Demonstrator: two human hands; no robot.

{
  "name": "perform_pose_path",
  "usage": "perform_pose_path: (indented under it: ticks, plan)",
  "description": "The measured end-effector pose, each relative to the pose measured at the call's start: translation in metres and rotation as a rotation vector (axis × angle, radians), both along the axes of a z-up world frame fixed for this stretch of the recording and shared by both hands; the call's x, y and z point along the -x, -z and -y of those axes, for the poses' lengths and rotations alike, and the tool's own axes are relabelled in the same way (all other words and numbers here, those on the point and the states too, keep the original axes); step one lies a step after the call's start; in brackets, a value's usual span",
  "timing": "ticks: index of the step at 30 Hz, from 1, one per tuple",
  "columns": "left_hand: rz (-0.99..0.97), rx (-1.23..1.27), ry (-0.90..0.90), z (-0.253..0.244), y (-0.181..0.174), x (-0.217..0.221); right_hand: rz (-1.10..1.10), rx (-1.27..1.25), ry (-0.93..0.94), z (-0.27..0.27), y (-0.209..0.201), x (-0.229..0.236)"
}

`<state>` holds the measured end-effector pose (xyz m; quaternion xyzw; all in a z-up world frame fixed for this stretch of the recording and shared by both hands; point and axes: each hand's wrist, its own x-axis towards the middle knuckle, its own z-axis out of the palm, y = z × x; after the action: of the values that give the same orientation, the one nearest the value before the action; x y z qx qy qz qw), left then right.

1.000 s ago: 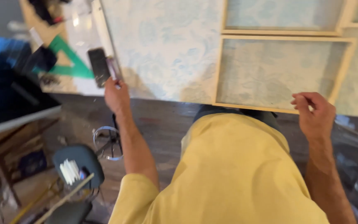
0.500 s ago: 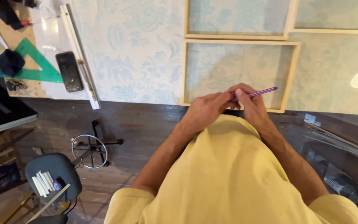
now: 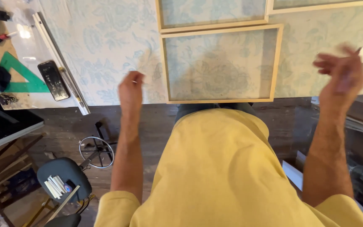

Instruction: The person is laying out wooden frames on a sheet of glass and marking the glass with a pen to prepare for cutting.

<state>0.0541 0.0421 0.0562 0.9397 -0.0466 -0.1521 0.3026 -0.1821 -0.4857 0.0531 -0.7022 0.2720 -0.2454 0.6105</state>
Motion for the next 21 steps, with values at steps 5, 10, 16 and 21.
perform_pose_path:
  ticks: [5,10,16,21]
  plan:
    - [0.237,-0.117,-0.035,0.007,0.014,-0.002,-0.345,0.610,-0.187,-0.043,0.040,0.014]
    - [-0.401,0.023,-0.101,0.063,-0.013,0.029,-0.487,0.851,-0.296,-0.077,0.037,0.005]
    - [-0.166,0.082,-0.048,0.052,0.026,0.050,-0.344,1.011,-0.221,-0.084,0.035,-0.004]
    - [0.008,0.082,-0.048,0.060,0.039,0.052,-0.329,0.991,-0.183,-0.081,0.042,-0.006]
